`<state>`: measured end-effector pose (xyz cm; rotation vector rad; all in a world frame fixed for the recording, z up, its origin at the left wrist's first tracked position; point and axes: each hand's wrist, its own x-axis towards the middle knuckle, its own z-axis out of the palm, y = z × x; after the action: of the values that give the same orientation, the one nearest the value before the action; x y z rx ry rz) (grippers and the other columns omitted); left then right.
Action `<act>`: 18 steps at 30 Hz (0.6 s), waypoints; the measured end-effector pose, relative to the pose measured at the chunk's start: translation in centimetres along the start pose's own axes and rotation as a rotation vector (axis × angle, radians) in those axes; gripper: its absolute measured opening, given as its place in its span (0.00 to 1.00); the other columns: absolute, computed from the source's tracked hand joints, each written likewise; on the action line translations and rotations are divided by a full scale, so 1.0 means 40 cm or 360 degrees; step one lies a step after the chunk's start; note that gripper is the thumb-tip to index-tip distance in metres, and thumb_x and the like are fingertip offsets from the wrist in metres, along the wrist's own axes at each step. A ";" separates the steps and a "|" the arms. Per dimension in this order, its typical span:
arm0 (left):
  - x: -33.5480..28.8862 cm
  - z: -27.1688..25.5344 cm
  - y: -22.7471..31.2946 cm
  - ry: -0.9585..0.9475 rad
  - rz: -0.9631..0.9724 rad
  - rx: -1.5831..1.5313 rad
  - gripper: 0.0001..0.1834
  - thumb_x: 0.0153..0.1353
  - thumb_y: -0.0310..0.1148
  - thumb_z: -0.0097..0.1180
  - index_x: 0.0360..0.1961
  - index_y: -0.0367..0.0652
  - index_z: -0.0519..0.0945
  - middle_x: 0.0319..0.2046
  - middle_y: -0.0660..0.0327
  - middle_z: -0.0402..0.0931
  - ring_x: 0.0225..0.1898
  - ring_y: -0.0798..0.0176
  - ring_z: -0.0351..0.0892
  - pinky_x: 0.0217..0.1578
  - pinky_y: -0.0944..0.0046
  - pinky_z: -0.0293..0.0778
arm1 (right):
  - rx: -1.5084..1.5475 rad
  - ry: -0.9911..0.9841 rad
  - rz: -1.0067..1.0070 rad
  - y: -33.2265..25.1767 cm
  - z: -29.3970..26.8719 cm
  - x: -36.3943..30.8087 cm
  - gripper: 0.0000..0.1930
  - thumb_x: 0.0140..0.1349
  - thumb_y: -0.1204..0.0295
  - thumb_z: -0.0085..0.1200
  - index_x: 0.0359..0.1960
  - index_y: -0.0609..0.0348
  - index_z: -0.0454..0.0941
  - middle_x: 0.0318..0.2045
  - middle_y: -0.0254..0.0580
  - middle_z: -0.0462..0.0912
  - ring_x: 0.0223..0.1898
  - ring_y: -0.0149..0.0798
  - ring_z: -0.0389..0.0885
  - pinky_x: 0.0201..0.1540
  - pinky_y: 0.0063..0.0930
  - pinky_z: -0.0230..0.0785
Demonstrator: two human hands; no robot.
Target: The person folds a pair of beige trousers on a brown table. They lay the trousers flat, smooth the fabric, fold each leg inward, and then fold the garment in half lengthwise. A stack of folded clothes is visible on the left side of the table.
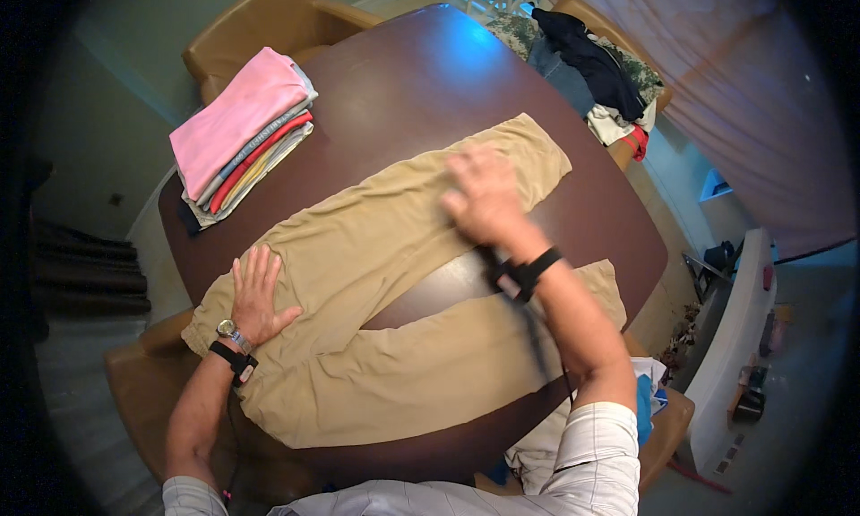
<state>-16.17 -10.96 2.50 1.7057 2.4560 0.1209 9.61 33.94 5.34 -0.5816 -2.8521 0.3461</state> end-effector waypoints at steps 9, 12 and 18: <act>0.023 -0.014 0.013 -0.0060 -0.0028 -0.0067 0.62 0.57 0.61 0.76 0.84 0.39 0.61 0.87 0.41 0.49 0.89 0.36 0.40 0.84 0.26 0.33 | -0.0214 -0.0297 0.0123 -0.051 0.101 -0.178 0.40 0.74 0.45 0.60 0.85 0.40 0.65 0.87 0.53 0.55 0.88 0.65 0.45 0.85 0.71 0.39; 0.023 -0.016 0.013 -0.0049 -0.0027 -0.0089 0.62 0.57 0.62 0.76 0.84 0.39 0.62 0.88 0.42 0.48 0.89 0.36 0.39 0.84 0.25 0.33 | -0.0265 -0.0382 0.0458 0.092 0.063 -0.193 0.42 0.77 0.41 0.54 0.88 0.38 0.59 0.89 0.51 0.50 0.89 0.63 0.40 0.87 0.67 0.32; 0.082 -0.024 0.024 -0.0017 0.0036 -0.0043 0.61 0.62 0.66 0.71 0.85 0.39 0.60 0.88 0.42 0.47 0.90 0.38 0.37 0.83 0.24 0.33 | -0.0328 -0.0448 0.0775 0.217 -0.037 -0.201 0.42 0.78 0.41 0.52 0.88 0.38 0.57 0.89 0.50 0.51 0.88 0.64 0.44 0.87 0.63 0.39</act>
<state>-16.57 -7.55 3.35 1.7188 2.4170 0.1470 20.33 38.69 3.15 -1.3767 -2.9975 0.2207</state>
